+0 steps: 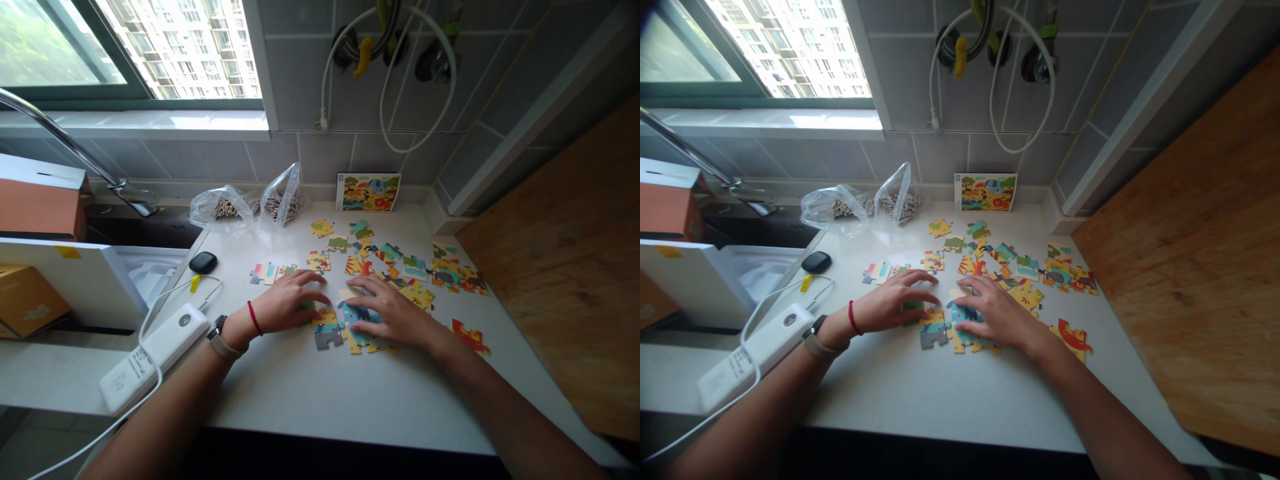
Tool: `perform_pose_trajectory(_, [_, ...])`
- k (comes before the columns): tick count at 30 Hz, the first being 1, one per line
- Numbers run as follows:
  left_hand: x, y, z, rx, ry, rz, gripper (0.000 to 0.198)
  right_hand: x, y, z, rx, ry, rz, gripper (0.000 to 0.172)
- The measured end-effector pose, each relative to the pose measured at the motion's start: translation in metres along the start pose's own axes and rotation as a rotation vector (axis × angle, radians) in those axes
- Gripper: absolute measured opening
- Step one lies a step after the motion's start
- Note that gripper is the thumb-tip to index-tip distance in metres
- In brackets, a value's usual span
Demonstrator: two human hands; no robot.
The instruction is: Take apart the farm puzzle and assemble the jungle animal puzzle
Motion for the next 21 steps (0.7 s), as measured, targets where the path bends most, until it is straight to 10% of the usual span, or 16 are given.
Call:
perform_pose_trajectory(10, [0.020, 0.000, 0.014, 0.126, 0.017, 0.068, 0.083, 0.024, 0.013, 0.000, 0.080, -0.118, 0.023, 0.049])
perform_pose_trajectory(21, [0.027, -0.005, 0.006, -0.079, 0.054, 0.048, 0.029, 0.028, 0.015, 0.001, 0.131, -0.103, 0.037, 0.045])
Point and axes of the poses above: each hand's wrist, its own z-axis away from the middle knuckle, its own y-axis out of the palm, x = y × z, the point moved 4 cm from there along -z, towards the middle knuckle, and after that the axes turned 4 degrees about y, right-handed, at the moved point
